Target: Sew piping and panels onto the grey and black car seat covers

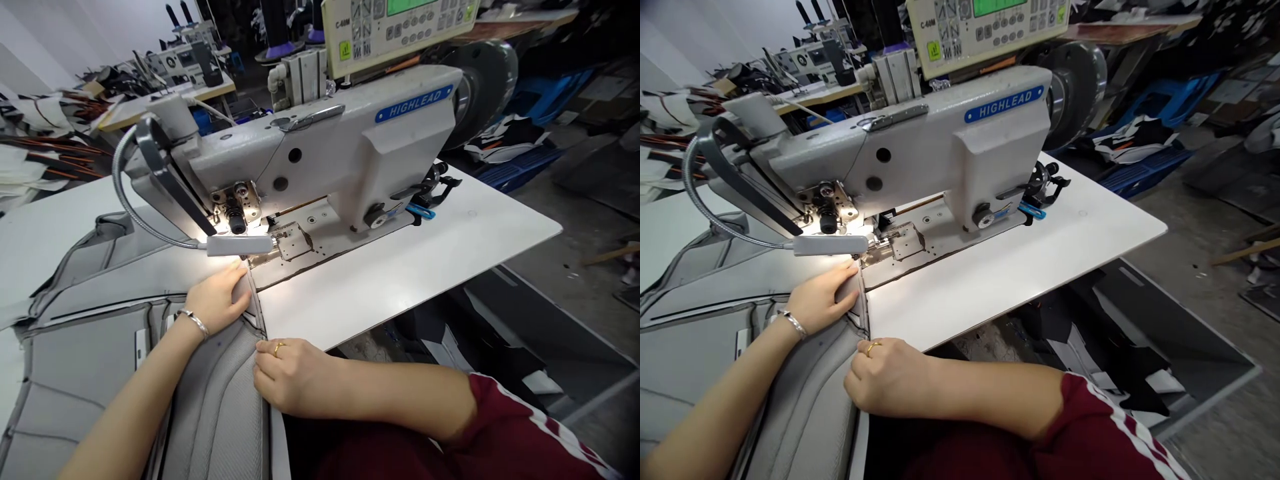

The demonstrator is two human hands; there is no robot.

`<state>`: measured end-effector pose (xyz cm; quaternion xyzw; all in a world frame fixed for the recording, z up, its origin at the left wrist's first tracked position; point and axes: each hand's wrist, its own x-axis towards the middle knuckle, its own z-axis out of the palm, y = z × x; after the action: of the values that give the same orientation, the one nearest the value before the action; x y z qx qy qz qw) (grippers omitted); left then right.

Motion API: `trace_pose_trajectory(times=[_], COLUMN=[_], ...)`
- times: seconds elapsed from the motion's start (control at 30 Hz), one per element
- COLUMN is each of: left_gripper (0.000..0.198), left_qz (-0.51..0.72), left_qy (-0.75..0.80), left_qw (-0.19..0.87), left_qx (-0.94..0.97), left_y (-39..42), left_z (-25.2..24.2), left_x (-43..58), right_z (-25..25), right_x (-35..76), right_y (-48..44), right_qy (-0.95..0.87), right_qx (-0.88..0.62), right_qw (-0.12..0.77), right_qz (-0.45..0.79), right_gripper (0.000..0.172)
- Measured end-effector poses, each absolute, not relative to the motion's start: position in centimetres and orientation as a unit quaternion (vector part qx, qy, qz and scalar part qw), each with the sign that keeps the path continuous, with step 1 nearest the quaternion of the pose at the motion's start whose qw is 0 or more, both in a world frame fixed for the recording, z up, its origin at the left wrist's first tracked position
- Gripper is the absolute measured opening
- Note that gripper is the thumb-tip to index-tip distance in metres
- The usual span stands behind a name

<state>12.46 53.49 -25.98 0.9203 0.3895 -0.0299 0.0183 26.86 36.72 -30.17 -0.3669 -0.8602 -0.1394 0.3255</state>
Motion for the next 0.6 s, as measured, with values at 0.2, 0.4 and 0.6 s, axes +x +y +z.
trace_pose_trajectory(times=[0.2, 0.4, 0.6], left_gripper=[0.048, 0.043, 0.040], left_qz=[-0.011, -0.002, 0.003], left_qy=[0.410, 0.421, 0.441], left_qw=[0.033, 0.032, 0.034], left_qx=[0.911, 0.906, 0.897], left_y=[53.0, 52.5, 52.0], left_z=[-26.3, -26.2, -26.2], left_x=[13.4, 14.2, 14.2], right_z=[-28.9, -28.5, -28.8], right_x=[28.2, 28.9, 29.1], right_y=[36.8, 36.7, 36.6], right_qy=[-0.883, -0.887, -0.888], right_qx=[-0.357, -0.350, -0.347], right_qw=[0.284, 0.278, 0.280], right_qz=[-0.110, -0.112, -0.110], right_gripper=[0.029, 0.027, 0.027])
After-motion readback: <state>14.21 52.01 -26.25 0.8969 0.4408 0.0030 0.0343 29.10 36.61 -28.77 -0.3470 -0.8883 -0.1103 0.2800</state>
